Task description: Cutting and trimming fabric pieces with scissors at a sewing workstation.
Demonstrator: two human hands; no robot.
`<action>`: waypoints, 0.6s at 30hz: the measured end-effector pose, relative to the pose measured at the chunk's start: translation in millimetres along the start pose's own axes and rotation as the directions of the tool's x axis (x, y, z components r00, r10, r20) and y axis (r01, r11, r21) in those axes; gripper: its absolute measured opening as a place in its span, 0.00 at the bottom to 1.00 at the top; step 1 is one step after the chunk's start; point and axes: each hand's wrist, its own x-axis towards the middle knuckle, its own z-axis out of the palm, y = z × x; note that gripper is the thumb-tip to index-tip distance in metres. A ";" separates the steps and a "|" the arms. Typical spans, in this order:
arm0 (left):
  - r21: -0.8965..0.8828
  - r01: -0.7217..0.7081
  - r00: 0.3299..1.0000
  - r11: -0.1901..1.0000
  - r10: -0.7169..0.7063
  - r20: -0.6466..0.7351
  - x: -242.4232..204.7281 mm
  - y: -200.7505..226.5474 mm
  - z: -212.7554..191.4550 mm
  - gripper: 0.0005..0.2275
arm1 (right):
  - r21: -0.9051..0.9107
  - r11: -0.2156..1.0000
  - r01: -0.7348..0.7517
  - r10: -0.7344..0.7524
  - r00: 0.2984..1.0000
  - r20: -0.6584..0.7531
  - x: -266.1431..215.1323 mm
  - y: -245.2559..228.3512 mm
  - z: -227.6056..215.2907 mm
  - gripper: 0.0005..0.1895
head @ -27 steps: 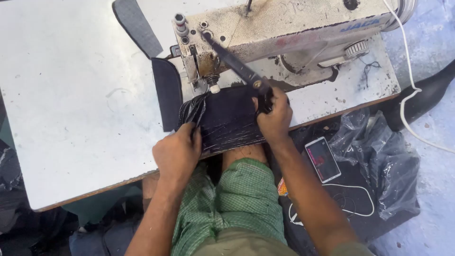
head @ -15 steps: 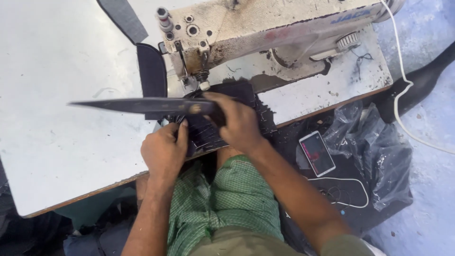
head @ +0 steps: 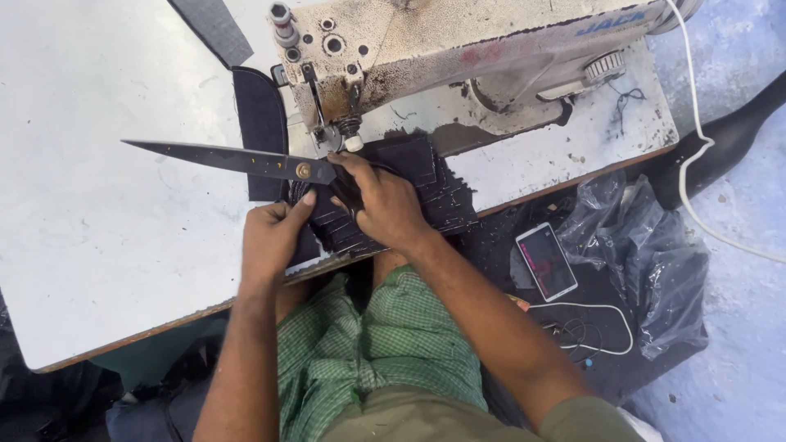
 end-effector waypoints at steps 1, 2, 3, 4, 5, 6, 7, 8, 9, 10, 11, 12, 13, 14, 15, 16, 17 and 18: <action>0.000 0.001 1.000 1.000 -0.001 0.002 -6.0 -3.3 -6.5 0.25 | -0.001 1.000 -0.002 0.002 1.000 0.001 -0.2 -0.8 -0.6 0.33; -0.010 -0.066 0.994 0.998 0.066 0.087 -11.1 -5.7 -13.4 0.22 | 0.006 1.000 0.008 -0.008 1.000 -0.013 0.9 -1.4 -1.4 0.33; -0.024 -0.130 0.976 0.991 0.133 0.171 -16.2 -8.0 -20.1 0.18 | 0.013 1.000 0.018 -0.018 1.000 -0.026 2.1 -2.0 -2.4 0.34; -0.023 -0.131 0.976 0.991 0.133 0.174 -25.0 -5.2 -29.2 0.18 | 0.012 1.000 0.016 -0.016 0.999 -0.028 2.6 -1.2 -3.2 0.34; 0.106 -0.104 0.967 0.989 0.076 0.245 -33.7 -2.6 -38.3 0.16 | 0.014 0.998 -0.056 0.056 0.998 0.016 2.9 -0.3 -3.7 0.33; 0.236 -0.084 0.952 0.968 0.008 0.307 -43.6 -1.1 -48.0 0.13 | 0.015 0.992 -0.128 0.127 0.990 0.061 2.2 0.0 -3.1 0.33; 0.238 -0.082 0.951 0.968 0.005 0.309 -51.6 7.8 -54.8 0.13 | 0.017 0.991 -0.131 0.130 0.990 0.062 2.4 1.0 -3.1 0.33; 0.344 -0.088 0.962 0.935 -0.010 0.274 -59.4 17.1 -62.3 0.13 | 0.021 0.991 -0.135 0.133 0.988 0.075 3.9 1.6 -2.8 0.33; 0.446 -0.090 0.971 0.891 -0.021 0.237 -67.7 26.7 -70.3 0.13 | 0.026 0.990 -0.138 0.135 0.987 0.089 5.6 1.5 -2.6 0.32; 0.446 -0.088 0.973 0.891 -0.019 0.230 -70.6 26.0 -70.0 0.13 | 0.029 0.991 -0.131 0.128 0.988 0.090 5.6 1.4 -4.4 0.32; 0.341 -0.107 0.978 0.934 0.038 0.203 -73.9 25.5 -70.3 0.12 | 0.035 0.991 -0.130 0.127 0.989 0.081 5.8 0.6 -6.3 0.32; 0.231 -0.131 0.982 0.964 0.093 0.165 -76.8 25.4 -71.0 0.11 | 0.042 0.991 -0.125 0.122 0.990 0.074 7.8 -0.2 -7.9 0.32; 0.231 -0.131 0.983 0.964 0.097 0.153 -75.5 23.2 -70.3 0.11 | 0.046 0.993 -0.113 0.109 0.991 0.075 6.0 -7.2 -14.8 0.32; 0.227 -0.149 0.979 0.962 0.112 0.170 -74.8 20.1 -69.2 0.11 | 0.046 0.992 -0.119 0.116 0.991 0.066 3.0 -13.8 -21.4 0.33; 0.223 -0.167 0.974 0.960 0.126 0.187 -73.7 16.7 -68.0 0.11 | 0.047 0.991 -0.126 0.123 0.991 0.057 0.1 -19.9 -27.7 0.34; 0.223 -0.163 0.976 0.961 0.124 0.177 -74.2 16.5 -67.6 0.11 | 0.051 0.992 -0.119 0.115 0.991 0.063 -10.1 -22.3 -33.2 0.34; 0.196 -0.185 0.970 0.963 0.147 0.195 -74.3 16.1 -66.8 0.10 | 0.113 0.983 -0.147 0.139 0.987 0.075 -20.3 -24.0 -38.6 0.36; 0.167 -0.207 0.962 0.964 0.169 0.215 -74.5 15.3 -65.0 0.10 | 0.172 0.968 -0.180 0.167 0.982 0.090 -31.9 -25.2 -44.7 0.37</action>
